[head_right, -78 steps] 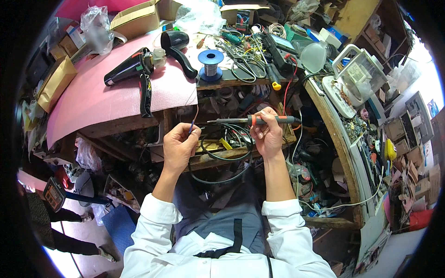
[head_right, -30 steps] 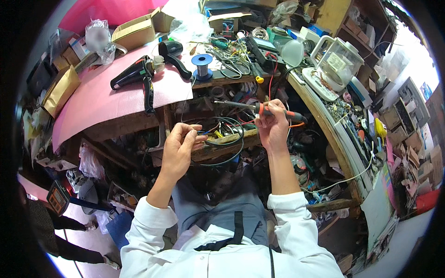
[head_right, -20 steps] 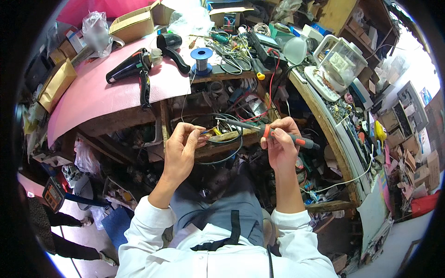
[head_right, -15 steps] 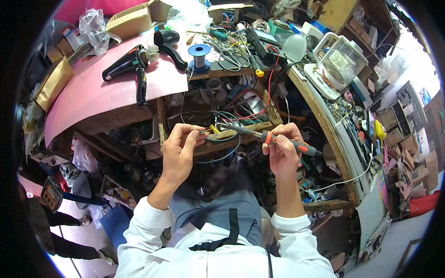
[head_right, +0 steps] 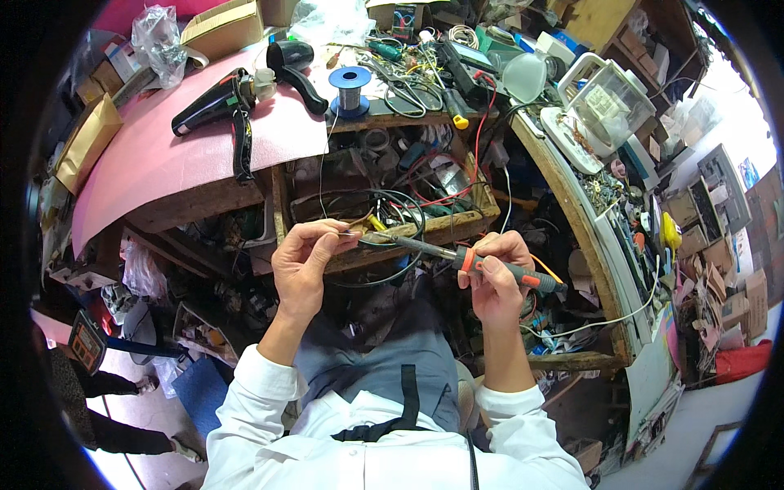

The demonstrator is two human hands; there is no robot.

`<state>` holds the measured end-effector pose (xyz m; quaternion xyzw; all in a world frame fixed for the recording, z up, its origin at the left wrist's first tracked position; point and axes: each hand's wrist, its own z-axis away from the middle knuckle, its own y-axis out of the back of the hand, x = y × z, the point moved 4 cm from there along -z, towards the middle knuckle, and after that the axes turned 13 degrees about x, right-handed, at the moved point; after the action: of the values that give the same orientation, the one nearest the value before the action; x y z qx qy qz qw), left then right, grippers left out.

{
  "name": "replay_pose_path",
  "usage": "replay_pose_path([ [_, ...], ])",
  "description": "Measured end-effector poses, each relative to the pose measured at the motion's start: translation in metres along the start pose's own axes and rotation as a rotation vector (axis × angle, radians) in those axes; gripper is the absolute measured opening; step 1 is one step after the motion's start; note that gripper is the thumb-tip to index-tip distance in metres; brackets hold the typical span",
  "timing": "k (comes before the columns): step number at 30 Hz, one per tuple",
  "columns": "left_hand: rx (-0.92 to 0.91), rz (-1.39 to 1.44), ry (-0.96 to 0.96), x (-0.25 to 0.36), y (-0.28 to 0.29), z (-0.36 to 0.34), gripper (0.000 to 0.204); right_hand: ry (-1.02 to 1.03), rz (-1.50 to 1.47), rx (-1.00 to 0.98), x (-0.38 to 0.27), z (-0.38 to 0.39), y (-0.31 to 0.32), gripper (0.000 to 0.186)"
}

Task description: The person uses a soldering iron to join wires to a small motor assembly. They hold the wires in one hand and apply the soldering iron with the other, melting solder onto the connection points.

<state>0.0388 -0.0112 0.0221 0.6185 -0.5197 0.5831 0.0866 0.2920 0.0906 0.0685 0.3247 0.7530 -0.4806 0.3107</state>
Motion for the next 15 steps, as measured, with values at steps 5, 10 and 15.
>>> replay_pose_path([
  [5, -0.039, -0.035, 0.002, -0.002, 0.0, 0.007, 0.009, 0.057, 0.046, -0.027, -0.003, 0.001, -0.006, 0.023],
  [10, -0.087, -0.17, -0.049, 0.0, -0.005, 0.013, 0.009, 0.053, 0.071, -0.037, -0.002, 0.007, -0.006, 0.019],
  [15, -0.117, -0.354, -0.094, -0.001, 0.002, 0.014, 0.009, 0.045, 0.075, -0.027, 0.0, 0.009, -0.003, 0.018],
])
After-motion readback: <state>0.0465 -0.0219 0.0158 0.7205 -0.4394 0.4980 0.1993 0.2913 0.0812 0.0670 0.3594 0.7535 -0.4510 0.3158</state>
